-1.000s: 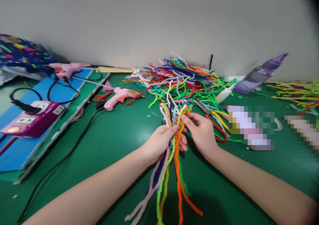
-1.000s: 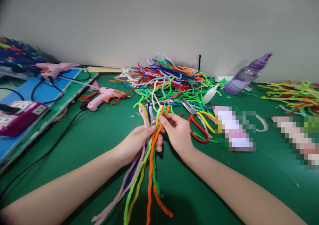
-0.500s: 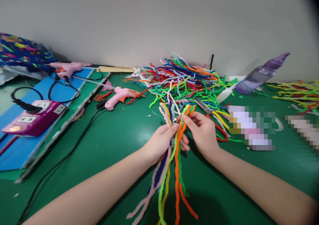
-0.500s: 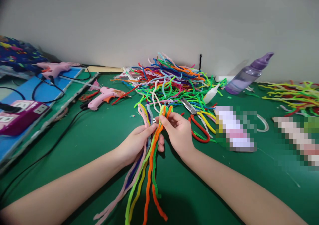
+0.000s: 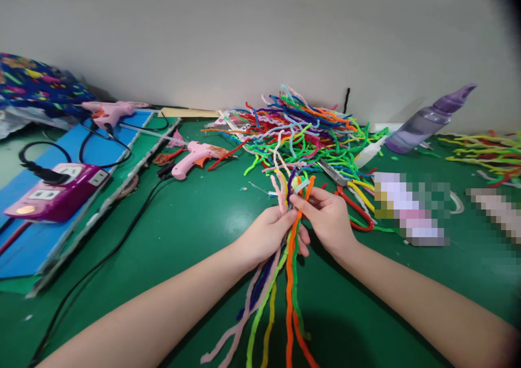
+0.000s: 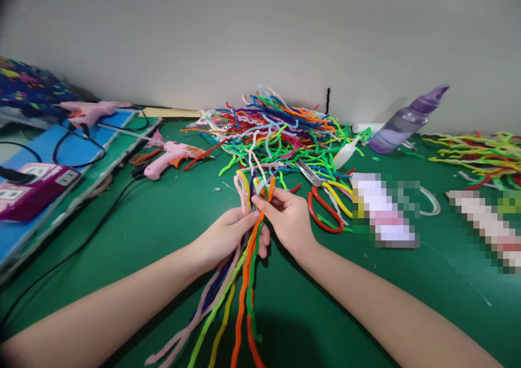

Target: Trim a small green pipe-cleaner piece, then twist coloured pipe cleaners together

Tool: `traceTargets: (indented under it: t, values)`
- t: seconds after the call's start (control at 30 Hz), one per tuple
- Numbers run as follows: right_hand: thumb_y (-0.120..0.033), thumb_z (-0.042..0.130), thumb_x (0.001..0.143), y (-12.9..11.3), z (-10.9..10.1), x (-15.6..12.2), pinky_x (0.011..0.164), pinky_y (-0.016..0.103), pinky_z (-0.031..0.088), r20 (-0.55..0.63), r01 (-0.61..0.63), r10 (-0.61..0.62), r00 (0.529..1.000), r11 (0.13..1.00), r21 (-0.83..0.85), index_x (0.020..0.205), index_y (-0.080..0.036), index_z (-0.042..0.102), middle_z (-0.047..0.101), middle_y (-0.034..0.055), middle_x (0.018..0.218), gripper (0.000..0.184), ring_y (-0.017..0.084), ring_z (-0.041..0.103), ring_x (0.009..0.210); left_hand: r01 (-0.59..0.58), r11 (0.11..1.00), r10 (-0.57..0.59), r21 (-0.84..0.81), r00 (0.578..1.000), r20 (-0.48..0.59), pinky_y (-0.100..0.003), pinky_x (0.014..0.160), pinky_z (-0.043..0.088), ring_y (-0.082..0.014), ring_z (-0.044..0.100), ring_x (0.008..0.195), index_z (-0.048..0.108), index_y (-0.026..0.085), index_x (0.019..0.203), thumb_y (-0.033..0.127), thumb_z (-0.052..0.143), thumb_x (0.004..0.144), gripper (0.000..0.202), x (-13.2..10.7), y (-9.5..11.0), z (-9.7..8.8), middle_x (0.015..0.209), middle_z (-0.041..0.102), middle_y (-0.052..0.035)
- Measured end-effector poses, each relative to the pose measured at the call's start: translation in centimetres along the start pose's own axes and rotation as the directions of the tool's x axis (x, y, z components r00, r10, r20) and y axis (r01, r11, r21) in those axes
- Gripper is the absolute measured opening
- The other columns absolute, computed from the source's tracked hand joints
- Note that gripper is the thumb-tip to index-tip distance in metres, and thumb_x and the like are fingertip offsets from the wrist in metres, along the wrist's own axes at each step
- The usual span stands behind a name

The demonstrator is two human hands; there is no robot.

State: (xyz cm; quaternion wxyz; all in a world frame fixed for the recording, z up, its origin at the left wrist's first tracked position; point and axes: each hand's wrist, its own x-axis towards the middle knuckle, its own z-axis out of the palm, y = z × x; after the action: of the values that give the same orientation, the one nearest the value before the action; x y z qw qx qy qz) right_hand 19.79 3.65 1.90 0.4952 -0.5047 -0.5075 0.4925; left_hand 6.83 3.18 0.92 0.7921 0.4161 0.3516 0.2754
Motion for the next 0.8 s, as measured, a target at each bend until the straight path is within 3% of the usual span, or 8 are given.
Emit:
traceTargets:
  t: [0.07,0.13,0.23,0.33,0.43,0.57,0.7,0.8]
  values:
    - [-0.041,0.066,0.074,-0.12,0.10,-0.09,0.026,0.019,0.034,-0.038,-0.008,0.009,0.999,1.000,0.002,0.080,-0.018,0.064,0.061,-0.0031,0.054,0.024,0.008,0.046,0.027,-0.021,0.999,0.021,-0.031,1.000,0.009,-0.022,0.053,0.046,-0.0135,0.060,0.050,0.062,0.009,0.073,0.045,0.040,0.088,0.046,0.06,-0.12,0.06,0.056,0.064,-0.0084]
    - [-0.040,0.064,0.076,-0.07,0.11,-0.09,0.027,0.019,0.035,-0.076,0.003,-0.002,0.997,1.000,0.006,0.081,-0.019,0.064,0.058,-0.0048,0.051,0.022,0.007,0.046,0.028,-0.037,0.997,0.038,-0.074,0.999,0.015,-0.025,0.057,0.048,-0.0149,0.062,0.053,0.061,0.008,0.075,0.047,0.040,0.088,0.046,0.12,-0.20,0.12,0.056,0.064,-0.0082]
    - [-0.037,0.066,0.075,0.28,-0.07,0.09,0.047,0.020,0.049,-0.117,0.055,-0.056,0.992,0.998,-0.005,0.081,-0.020,0.065,0.066,-0.0012,0.067,0.018,0.010,0.061,0.051,-0.029,0.988,0.033,-0.152,0.999,0.021,-0.028,0.061,0.049,-0.0151,0.062,0.053,0.059,0.009,0.074,0.042,0.042,0.088,0.039,0.13,-0.11,0.20,0.059,0.064,-0.0076]
    - [-0.036,0.067,0.074,0.56,-0.22,0.26,0.058,0.022,0.052,-0.100,0.071,-0.071,0.992,0.997,-0.006,0.085,-0.020,0.067,0.069,0.0013,0.077,0.019,0.013,0.065,0.067,0.000,0.988,0.008,-0.155,0.999,0.051,-0.028,0.062,0.049,-0.0155,0.062,0.054,0.059,0.008,0.073,0.036,0.042,0.088,0.037,0.04,0.14,0.25,0.060,0.064,-0.0087]
    - [-0.037,0.068,0.073,0.53,-0.17,0.27,0.049,0.022,0.050,-0.069,0.044,-0.043,0.997,0.999,0.010,0.085,-0.020,0.067,0.069,0.0017,0.076,0.022,0.013,0.063,0.059,0.020,0.994,-0.011,-0.108,0.996,0.088,-0.028,0.062,0.049,-0.0159,0.062,0.055,0.061,0.006,0.073,0.035,0.038,0.089,0.040,-0.04,0.26,0.23,0.058,0.064,-0.0103]
    - [-0.034,0.070,0.071,0.45,-0.09,0.18,0.045,0.020,0.048,-0.103,0.044,-0.040,0.994,0.998,0.040,0.085,-0.019,0.066,0.070,0.0027,0.080,0.022,0.011,0.061,0.055,-0.019,0.990,0.028,-0.142,0.998,0.060,-0.028,0.062,0.049,-0.0163,0.063,0.055,0.062,0.007,0.078,0.040,0.044,0.087,0.039,0.07,-0.06,0.18,0.059,0.065,-0.0096]
    - [-0.036,0.065,0.075,0.46,-0.11,0.03,0.027,0.018,0.033,-0.056,-0.004,0.008,0.998,0.998,0.069,0.090,-0.017,0.063,0.068,0.0017,0.077,0.024,0.003,0.040,0.030,-0.058,0.975,0.059,-0.216,0.998,-0.002,-0.029,0.061,0.049,-0.0179,0.064,0.059,0.060,0.007,0.088,0.044,0.047,0.085,0.039,0.23,-0.33,0.22,0.066,0.067,-0.0097]
    - [-0.037,0.065,0.075,0.26,0.08,-0.11,0.023,0.017,0.030,-0.050,-0.010,0.015,0.999,0.994,0.110,0.088,-0.018,0.061,0.064,-0.0019,0.066,0.024,0.003,0.037,0.028,-0.066,0.973,0.062,-0.223,0.998,-0.025,-0.028,0.059,0.049,-0.0178,0.065,0.060,0.060,0.007,0.087,0.037,0.049,0.085,0.032,0.31,-0.32,0.23,0.068,0.068,-0.0099]
